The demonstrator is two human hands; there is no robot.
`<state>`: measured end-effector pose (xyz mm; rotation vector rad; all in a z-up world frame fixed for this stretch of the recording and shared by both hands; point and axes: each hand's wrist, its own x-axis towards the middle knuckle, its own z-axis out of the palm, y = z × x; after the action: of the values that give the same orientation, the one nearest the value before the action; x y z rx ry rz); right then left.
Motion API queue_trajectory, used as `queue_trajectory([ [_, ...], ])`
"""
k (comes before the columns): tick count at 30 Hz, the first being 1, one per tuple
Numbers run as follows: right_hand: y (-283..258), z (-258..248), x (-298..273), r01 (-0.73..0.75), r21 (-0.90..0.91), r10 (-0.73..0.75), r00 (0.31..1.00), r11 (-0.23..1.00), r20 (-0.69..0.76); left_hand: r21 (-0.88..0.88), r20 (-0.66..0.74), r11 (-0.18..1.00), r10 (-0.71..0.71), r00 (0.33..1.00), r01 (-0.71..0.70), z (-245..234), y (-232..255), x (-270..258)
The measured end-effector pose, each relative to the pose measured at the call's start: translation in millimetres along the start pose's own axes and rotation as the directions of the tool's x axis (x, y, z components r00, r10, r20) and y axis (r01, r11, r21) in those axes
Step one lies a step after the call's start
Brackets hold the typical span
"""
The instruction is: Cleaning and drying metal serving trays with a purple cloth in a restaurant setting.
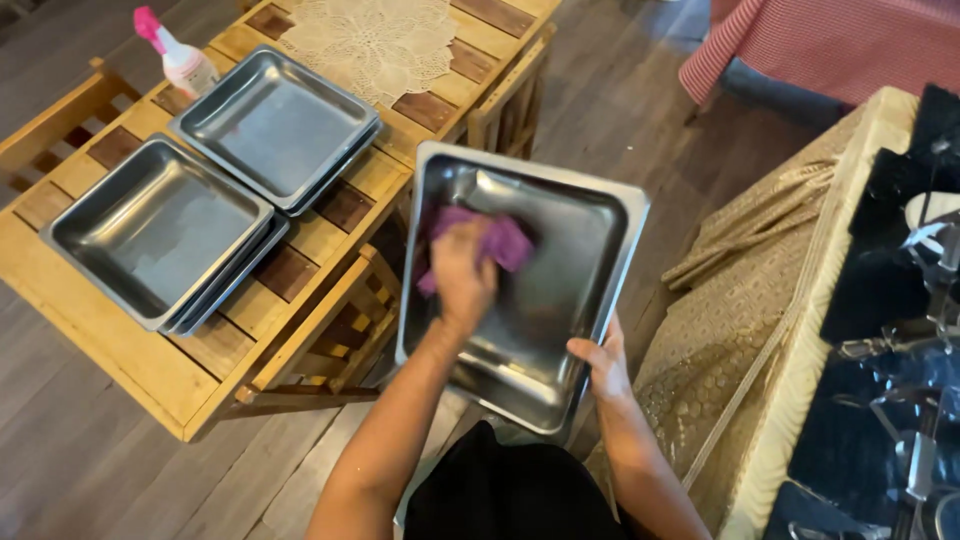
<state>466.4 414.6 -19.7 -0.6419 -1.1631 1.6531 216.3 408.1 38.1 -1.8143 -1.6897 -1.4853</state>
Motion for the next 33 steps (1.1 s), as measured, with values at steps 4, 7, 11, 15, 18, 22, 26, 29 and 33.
queue_trajectory([
  [4, 20, 0, -5, -0.044, -0.140, 0.033, 0.996, 0.989, -0.081, 0.104, -0.093, 0.961, -0.245, 0.965, 0.254, -4, 30, 5],
  [7, 2, 28, -3, -0.177, -0.128, 0.169, 0.983, 0.976, -0.072, -0.109, 0.012, 0.994, 0.013, 1.000, -0.012, -4, 61, -14],
  [11, 8, 28, -2, -0.190, -0.110, 0.201, 0.975, 0.976, 0.096, 0.041, 0.190, 0.998, -0.048, 0.981, 0.041, -18, 30, -38],
  [15, -9, 55, -5, -0.100, -0.204, 0.149, 0.959, 0.974, 0.240, 0.148, 0.023, 0.945, -0.299, 0.954, 0.292, -51, -24, -66],
  [18, -7, 63, -1, -0.018, -0.184, 0.078, 0.943, 0.983, 0.324, 0.109, 0.046, 0.952, -0.291, 0.956, 0.285, -66, -30, -103],
  [22, -1, 80, 3, -0.051, -0.203, 0.121, 0.930, 0.978, 0.347, 0.117, 0.021, 0.969, -0.220, 0.975, 0.216, -56, 10, -105],
  [26, 10, 82, -2, -0.173, -0.181, 0.225, 0.919, 0.968, 0.324, -0.004, 0.192, 0.999, -0.045, 0.980, 0.047, -83, 35, -59],
  [29, 7, 90, -11, -0.193, -0.190, 0.244, 0.923, 0.963, 0.299, -0.032, 0.141, 0.999, -0.029, 0.990, 0.034, -99, 27, -45],
  [33, 11, 109, -25, -0.092, -0.220, 0.169, 0.917, 0.971, 0.362, -0.191, -0.225, 0.982, -0.034, 0.974, -0.010, -156, 32, -24],
])
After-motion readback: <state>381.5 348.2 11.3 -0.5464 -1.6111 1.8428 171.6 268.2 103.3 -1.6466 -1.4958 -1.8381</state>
